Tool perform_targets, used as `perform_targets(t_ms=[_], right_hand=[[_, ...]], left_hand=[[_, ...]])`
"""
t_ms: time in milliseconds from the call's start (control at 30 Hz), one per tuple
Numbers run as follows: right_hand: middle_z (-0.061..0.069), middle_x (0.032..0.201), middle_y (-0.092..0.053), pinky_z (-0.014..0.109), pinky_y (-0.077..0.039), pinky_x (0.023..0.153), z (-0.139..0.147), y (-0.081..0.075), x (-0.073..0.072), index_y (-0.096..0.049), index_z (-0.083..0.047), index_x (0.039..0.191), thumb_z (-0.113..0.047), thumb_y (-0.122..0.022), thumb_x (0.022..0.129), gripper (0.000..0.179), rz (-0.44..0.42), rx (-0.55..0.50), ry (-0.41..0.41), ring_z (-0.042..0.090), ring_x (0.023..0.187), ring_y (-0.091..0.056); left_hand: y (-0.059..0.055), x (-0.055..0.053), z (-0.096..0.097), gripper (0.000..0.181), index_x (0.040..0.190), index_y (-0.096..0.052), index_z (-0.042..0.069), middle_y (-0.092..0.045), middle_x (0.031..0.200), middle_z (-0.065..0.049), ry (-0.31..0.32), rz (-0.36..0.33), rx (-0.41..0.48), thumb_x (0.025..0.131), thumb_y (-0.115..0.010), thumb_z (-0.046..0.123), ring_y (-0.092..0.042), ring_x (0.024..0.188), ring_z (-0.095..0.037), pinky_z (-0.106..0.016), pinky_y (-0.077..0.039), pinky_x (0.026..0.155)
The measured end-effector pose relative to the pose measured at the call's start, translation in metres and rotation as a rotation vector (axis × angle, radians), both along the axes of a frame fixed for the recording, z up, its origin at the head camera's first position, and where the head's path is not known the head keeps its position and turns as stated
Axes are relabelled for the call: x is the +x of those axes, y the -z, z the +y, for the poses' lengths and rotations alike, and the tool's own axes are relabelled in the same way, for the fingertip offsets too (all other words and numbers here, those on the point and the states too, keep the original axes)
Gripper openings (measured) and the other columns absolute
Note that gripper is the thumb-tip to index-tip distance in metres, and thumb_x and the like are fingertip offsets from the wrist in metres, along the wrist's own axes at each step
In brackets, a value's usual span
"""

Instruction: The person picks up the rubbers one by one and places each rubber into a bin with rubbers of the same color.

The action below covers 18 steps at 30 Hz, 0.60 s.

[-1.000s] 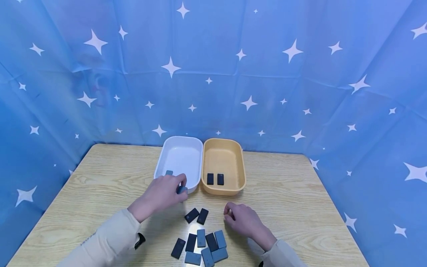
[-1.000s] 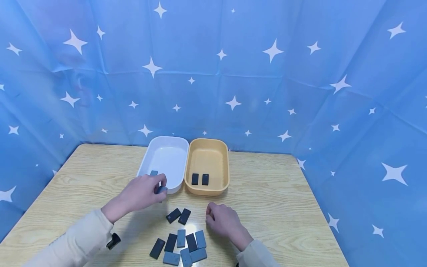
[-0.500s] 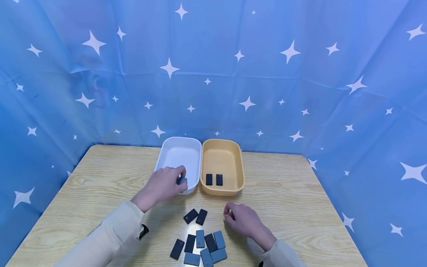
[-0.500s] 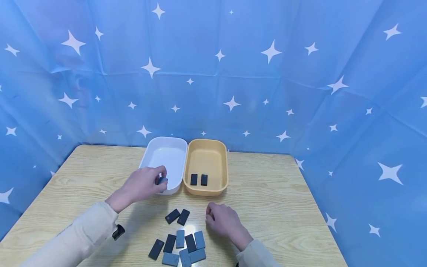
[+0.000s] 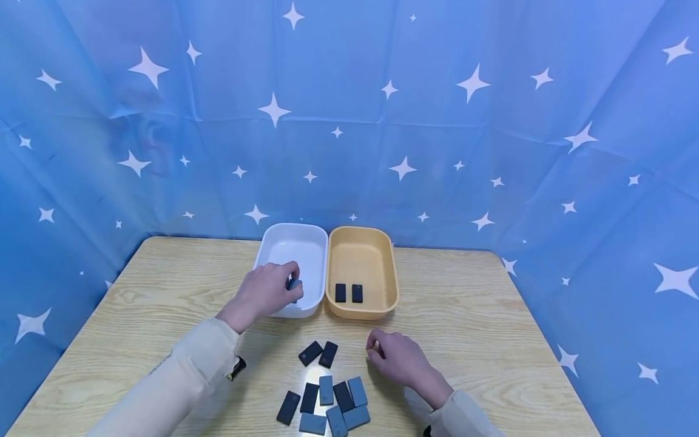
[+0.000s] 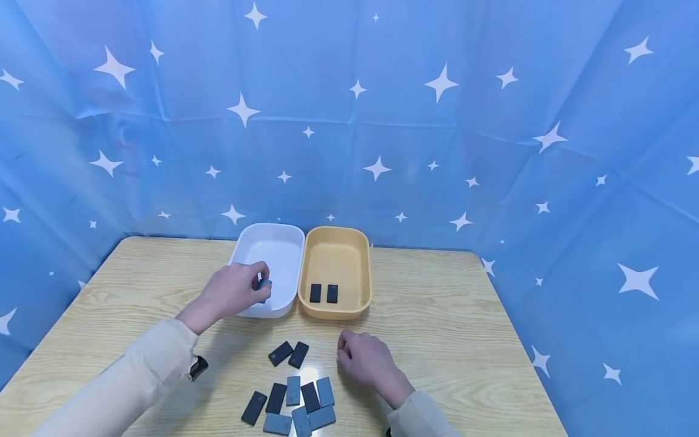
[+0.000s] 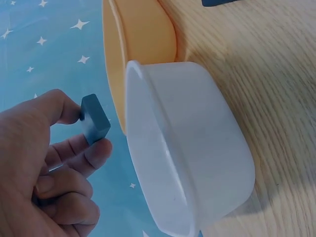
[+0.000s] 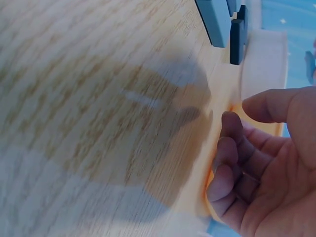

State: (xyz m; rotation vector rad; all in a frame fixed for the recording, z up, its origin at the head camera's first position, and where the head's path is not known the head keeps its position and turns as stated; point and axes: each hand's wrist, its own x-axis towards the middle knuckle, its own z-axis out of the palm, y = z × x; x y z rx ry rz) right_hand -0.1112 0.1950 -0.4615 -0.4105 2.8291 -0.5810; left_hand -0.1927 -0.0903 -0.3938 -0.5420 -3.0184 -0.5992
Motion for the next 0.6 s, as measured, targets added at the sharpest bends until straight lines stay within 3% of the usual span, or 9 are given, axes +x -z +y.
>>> perform_targets(t_ms=[400, 600], right_hand=[[-0.01, 0.068, -0.056, 0.024, -0.036, 0.053, 0.001, 0.0, 0.0, -0.063, -0.016, 0.092, -0.024, -0.062, 0.09, 0.008, 0.01, 0.0, 0.001, 0.005, 0.056, -0.046], [-0.011, 0.067, -0.056, 0.024, -0.036, 0.053, 0.002, 0.0, 0.001, -0.062, -0.016, 0.091, -0.024, -0.062, 0.09, 0.008, 0.008, -0.004, 0.002, 0.005, 0.056, -0.046]], left_hand=[[0.009, -0.022, -0.006, 0.016, 0.095, -0.063, 0.014, -0.054, 0.059, 0.003, -0.055, -0.021, 0.0, 0.085, -0.06, 0.026, -0.047, 0.051, -0.014, -0.028, -0.034, 0.05], [0.019, -0.031, -0.009, 0.017, 0.096, -0.064, 0.013, -0.055, 0.061, 0.001, -0.078, -0.052, -0.016, 0.087, -0.059, 0.027, -0.048, 0.054, -0.015, -0.028, -0.035, 0.051]])
